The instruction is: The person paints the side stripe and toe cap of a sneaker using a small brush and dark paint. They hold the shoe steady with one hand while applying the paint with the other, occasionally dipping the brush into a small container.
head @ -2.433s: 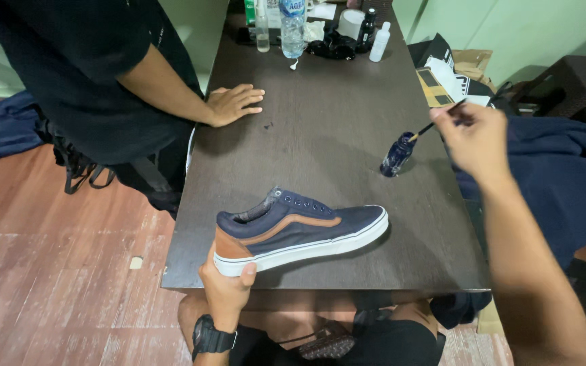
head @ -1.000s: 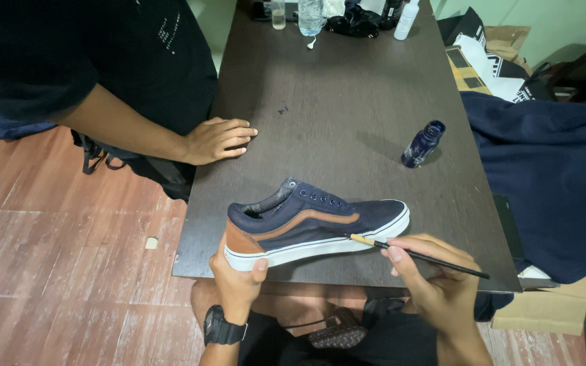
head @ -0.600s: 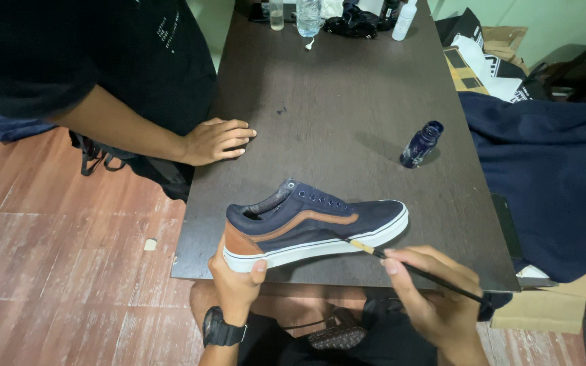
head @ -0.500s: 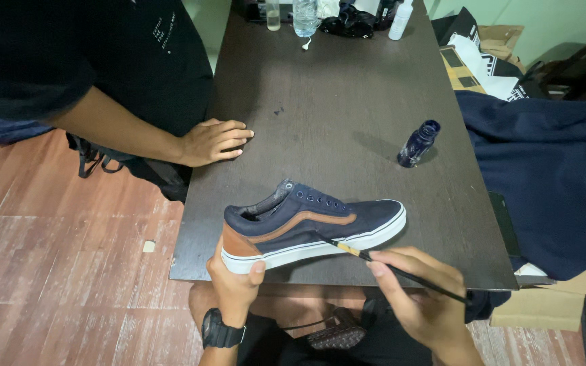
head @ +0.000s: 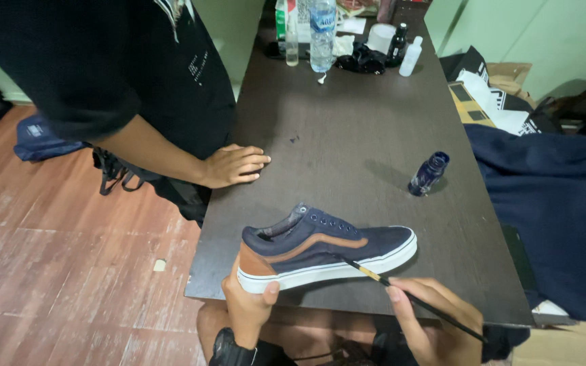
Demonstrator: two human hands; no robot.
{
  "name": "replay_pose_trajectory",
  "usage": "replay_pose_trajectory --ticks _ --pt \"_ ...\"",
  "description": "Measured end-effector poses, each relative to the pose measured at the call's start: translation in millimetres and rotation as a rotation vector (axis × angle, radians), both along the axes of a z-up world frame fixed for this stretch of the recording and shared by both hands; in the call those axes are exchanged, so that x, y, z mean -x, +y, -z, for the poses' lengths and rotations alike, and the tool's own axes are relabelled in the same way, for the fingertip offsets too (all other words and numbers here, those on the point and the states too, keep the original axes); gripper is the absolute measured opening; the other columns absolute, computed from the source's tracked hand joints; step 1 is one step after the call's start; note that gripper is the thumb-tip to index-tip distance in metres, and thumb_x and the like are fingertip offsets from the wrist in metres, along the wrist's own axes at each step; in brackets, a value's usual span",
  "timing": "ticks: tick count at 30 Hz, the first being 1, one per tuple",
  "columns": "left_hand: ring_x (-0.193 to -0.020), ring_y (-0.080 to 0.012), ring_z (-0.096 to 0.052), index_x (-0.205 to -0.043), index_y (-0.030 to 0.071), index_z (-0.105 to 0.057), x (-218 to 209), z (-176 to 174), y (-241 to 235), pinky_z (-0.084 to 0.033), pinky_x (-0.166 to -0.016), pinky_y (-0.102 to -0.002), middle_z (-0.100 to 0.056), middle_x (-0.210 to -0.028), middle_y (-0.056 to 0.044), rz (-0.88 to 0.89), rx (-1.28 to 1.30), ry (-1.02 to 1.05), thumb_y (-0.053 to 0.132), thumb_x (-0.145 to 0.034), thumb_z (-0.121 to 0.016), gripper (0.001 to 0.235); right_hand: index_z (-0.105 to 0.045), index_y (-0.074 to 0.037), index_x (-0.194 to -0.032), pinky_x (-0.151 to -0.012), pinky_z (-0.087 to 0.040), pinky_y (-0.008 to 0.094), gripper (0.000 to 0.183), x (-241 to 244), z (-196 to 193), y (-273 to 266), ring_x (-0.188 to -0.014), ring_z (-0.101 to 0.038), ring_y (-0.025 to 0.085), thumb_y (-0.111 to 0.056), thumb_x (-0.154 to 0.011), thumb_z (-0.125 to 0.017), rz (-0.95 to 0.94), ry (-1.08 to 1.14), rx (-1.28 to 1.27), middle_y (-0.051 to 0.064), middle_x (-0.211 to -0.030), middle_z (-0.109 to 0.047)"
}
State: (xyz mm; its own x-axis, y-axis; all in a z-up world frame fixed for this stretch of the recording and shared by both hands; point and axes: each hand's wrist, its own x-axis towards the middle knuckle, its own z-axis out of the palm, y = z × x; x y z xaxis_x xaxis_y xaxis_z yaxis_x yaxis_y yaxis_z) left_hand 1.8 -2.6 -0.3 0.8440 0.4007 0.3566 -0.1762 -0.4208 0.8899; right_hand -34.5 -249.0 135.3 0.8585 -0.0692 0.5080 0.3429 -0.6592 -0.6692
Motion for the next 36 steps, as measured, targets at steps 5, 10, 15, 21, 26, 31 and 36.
replay_pose_trajectory --ticks 5,10,15,21,26,31,36 --pt "-0.06 -0.0134 -0.063 -0.129 0.0 -0.056 -1 7 1 -0.048 -0.05 -0.032 -0.066 -0.067 -0.003 -0.009 -0.012 0.021 0.072 -0.063 -0.057 0.098 -0.082 -0.033 -0.086 -0.063 -0.05 0.021 0.023 4 11 -1 -0.074 -0.073 0.004 -0.046 -0.077 -0.065 0.232 0.291 0.161 -0.012 -0.085 -0.08" --pt "-0.063 -0.0126 -0.065 -0.121 0.002 -0.06 0 2 -2 -0.049 -0.05 -0.031 -0.067 -0.068 -0.002 -0.005 0.036 0.026 0.07 -0.063 -0.059 0.089 -0.08 -0.018 -0.085 -0.059 -0.052 0.023 0.021 2 3 -6 -0.066 -0.073 0.009 -0.032 -0.08 -0.066 0.123 0.14 0.022 -0.003 -0.08 -0.078" --pt "-0.072 -0.0102 -0.062 -0.128 0.003 -0.058 3 -7 -14 -0.052 -0.059 -0.032 -0.071 -0.075 -0.003 -0.004 0.068 0.06 0.069 -0.061 -0.061 0.094 -0.079 -0.02 -0.074 -0.06 -0.049 0.017 0.013 11 8 -6 -0.059 -0.069 0.004 -0.027 -0.078 -0.068 0.136 0.031 -0.011 -0.005 -0.07 -0.076" --pt "-0.078 -0.0154 -0.073 -0.128 0.006 -0.058 6 2 -20 -0.053 -0.062 -0.034 -0.076 -0.076 -0.005 -0.022 0.031 0.131 0.069 -0.056 -0.065 0.096 -0.079 -0.013 -0.071 -0.054 -0.049 0.018 0.013 15 -1 2 -0.055 -0.067 0.005 -0.018 -0.078 -0.07 0.134 0.019 -0.166 -0.002 -0.066 -0.075" --pt "-0.068 -0.0089 -0.067 -0.124 0.01 -0.061 8 -7 -34 -0.055 -0.06 -0.031 -0.074 -0.069 -0.001 0.006 0.098 0.148 0.067 -0.054 -0.069 0.091 -0.077 -0.031 -0.091 -0.073 -0.053 0.02 0.018 8 32 -44 -0.077 -0.074 0.003 -0.032 -0.082 -0.061 0.08 0.005 0.114 -0.012 -0.084 -0.079" --pt "-0.087 -0.0222 -0.08 -0.135 0.018 -0.052 10 -19 -57 -0.057 -0.061 -0.032 -0.08 -0.076 -0.002 0.032 -0.018 0.17 0.081 -0.046 -0.062 0.11 -0.071 -0.013 -0.093 -0.072 -0.056 0.018 0.016 4 25 -46 -0.073 -0.073 0.005 -0.014 -0.077 -0.071 0.049 -0.163 -0.087 0.0 -0.083 -0.076" --pt "-0.088 -0.0149 -0.078 -0.133 0.016 -0.054 3 -9 -53 -0.056 -0.063 -0.031 -0.079 -0.075 -0.002 0.078 -0.006 0.197 0.079 -0.045 -0.064 0.109 -0.063 -0.007 -0.099 -0.061 -0.056 0.017 0.021 -6 69 -72 -0.061 -0.071 0.009 -0.004 -0.079 -0.067 0.017 -0.026 -0.311 0.008 -0.081 -0.073"
